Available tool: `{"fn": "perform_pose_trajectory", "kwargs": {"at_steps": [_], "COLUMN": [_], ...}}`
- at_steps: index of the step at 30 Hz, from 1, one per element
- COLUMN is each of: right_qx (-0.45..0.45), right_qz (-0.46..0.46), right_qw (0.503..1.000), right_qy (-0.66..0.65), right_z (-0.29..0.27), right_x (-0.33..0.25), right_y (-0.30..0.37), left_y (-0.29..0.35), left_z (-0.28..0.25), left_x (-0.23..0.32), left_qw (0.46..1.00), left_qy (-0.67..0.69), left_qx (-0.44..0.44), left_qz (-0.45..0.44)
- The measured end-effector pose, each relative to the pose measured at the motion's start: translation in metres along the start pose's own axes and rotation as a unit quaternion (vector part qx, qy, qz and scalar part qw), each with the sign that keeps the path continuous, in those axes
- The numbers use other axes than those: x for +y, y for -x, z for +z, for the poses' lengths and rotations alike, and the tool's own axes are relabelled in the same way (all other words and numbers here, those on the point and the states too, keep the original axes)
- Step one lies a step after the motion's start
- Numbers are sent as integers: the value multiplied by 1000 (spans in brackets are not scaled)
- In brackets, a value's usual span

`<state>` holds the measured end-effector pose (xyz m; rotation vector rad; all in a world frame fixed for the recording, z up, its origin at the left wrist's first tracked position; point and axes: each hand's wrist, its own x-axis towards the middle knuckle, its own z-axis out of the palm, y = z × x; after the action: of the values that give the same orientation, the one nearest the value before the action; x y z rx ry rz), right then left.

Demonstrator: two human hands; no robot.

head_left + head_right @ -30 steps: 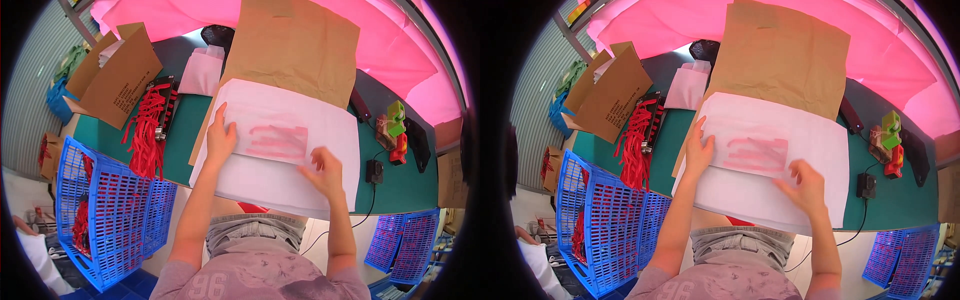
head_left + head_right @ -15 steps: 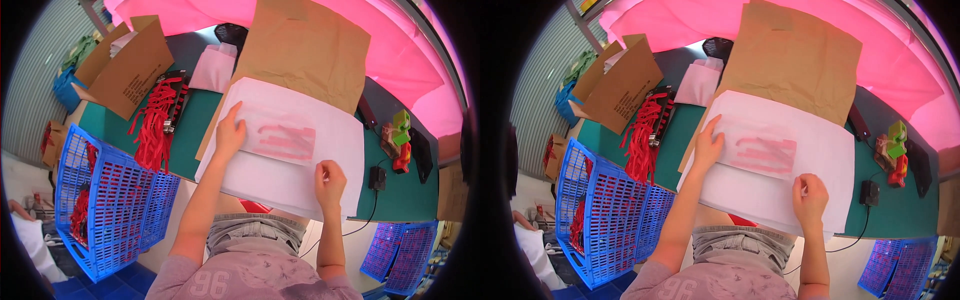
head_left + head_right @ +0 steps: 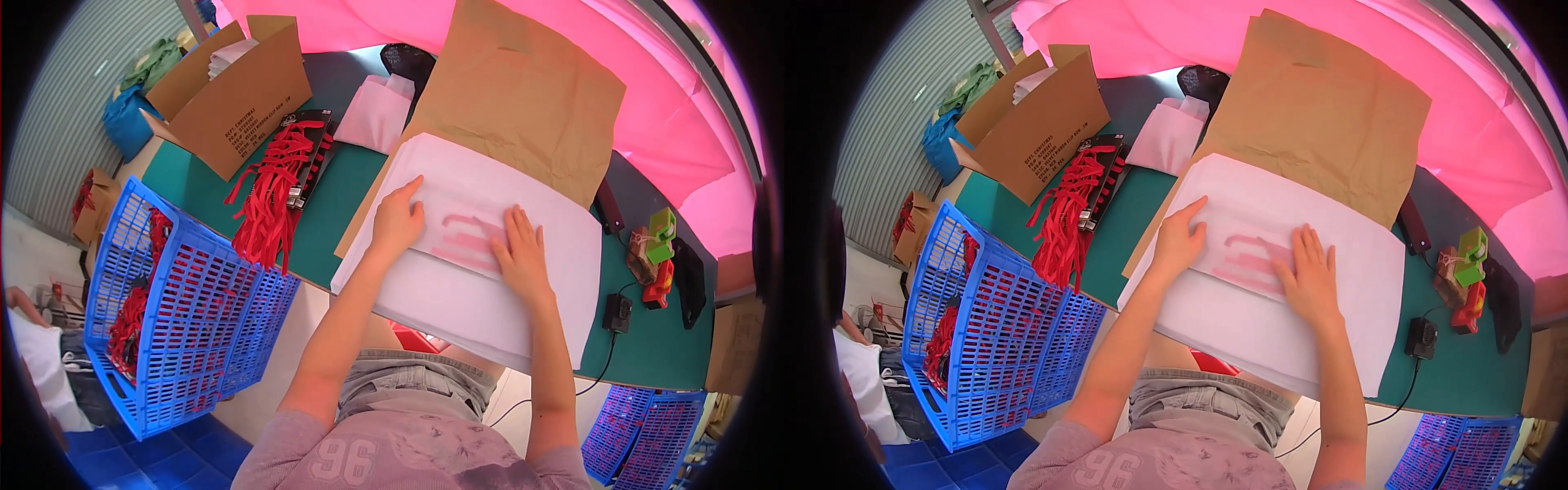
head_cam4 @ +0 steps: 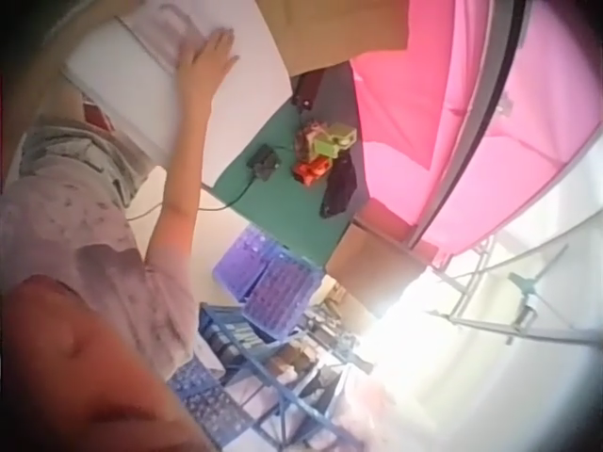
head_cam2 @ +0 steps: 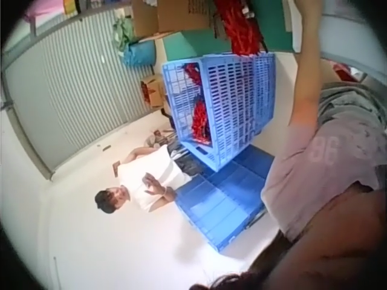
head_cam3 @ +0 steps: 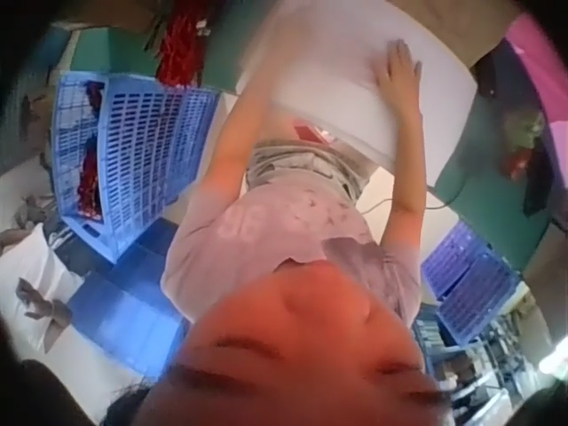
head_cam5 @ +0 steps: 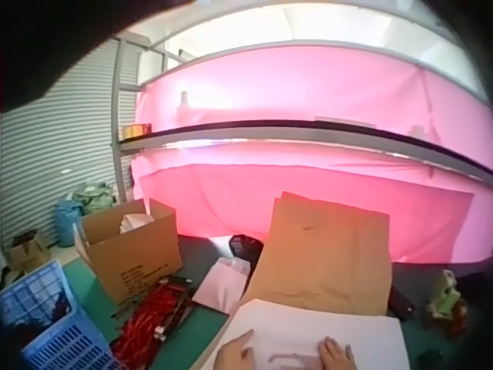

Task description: Wrapping decorative items in protective sheets and placing them into bags.

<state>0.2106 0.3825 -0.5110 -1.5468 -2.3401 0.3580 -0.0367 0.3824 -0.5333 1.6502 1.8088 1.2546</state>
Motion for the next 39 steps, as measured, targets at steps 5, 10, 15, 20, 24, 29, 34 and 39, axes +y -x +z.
{"fn": "perform_pose_trajectory", "kwargs": {"at_steps": [5,10,15,20,24,29,34,39], "right_qx": [79,-13,-49,-30,26,86,44,34], "right_qz": [134,327,348,341,335,320,272,224], "right_qw": [979,840,752,745,717,687,717,700], "right_qy": [-134,-434,-559,-573,-611,-647,-640,-677], "right_z": [-23,-44,-35,-39,-39,-37,-28,-7], "right_x": [18,9,10,-5,1,-27,-90,-122], "right_y": [9,4,-19,-21,-10,-13,-37,-60], "left_y": [-4,-2,-4,-2,9,39,31,-14], "left_z": [-2,0,1,-11,-32,-39,-35,-47], "left_x": [0,-4,-5,-4,11,12,31,16], "left_qw": [999,999,999,999,993,930,722,770], "left_qy": [3,24,27,17,58,340,637,585], "left_qx": [-22,-10,-12,-12,96,97,-9,60], "left_qz": [-35,-25,-24,-26,33,-103,-270,-249]}}
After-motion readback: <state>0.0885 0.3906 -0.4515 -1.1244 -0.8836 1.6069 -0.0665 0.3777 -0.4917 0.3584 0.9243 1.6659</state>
